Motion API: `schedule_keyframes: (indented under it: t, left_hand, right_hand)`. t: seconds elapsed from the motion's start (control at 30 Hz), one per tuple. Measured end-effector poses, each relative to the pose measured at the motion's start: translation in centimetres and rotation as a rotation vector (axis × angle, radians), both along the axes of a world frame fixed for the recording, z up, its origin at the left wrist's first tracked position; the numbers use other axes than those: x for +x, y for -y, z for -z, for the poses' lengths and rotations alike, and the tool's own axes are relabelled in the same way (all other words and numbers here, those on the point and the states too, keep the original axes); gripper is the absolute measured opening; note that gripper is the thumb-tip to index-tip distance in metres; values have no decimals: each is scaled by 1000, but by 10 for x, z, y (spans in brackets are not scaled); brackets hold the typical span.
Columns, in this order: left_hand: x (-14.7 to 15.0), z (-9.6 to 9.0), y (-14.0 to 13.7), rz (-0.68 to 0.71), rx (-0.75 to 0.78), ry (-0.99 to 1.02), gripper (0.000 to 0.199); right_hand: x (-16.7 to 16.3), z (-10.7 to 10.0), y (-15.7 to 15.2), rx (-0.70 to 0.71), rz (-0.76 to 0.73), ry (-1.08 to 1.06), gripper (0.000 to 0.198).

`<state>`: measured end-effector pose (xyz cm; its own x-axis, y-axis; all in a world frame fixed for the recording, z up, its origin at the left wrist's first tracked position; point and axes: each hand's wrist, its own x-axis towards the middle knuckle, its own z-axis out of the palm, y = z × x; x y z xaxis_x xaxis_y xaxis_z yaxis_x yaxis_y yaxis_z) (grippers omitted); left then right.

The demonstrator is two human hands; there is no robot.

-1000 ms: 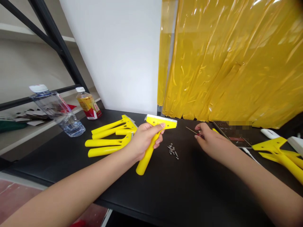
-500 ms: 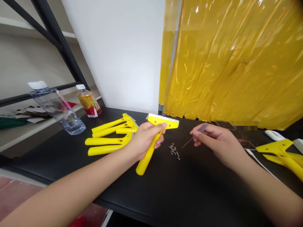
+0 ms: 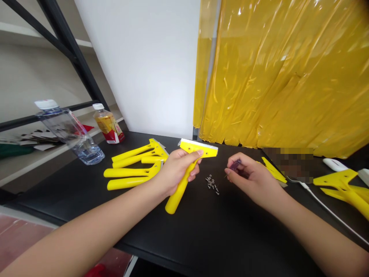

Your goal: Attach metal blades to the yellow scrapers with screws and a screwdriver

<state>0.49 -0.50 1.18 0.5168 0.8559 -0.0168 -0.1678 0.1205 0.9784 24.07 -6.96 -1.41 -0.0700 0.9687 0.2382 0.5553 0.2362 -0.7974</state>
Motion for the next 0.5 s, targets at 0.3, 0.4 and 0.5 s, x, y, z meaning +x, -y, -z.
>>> schedule_keyframes:
  t: [0.3,0.4,0.5]
  left_hand:
    - [0,-1,1,5,-6,-4,36]
    - [0,-1,1,8,-3,-5,36]
    - [0,-1,1,12,2,-8,37]
  right_hand:
    - [1,0,0,40,14,59,15]
    - [3,-3,1,84,26,101,14]
    - [4,-7,2,108,30,107,12]
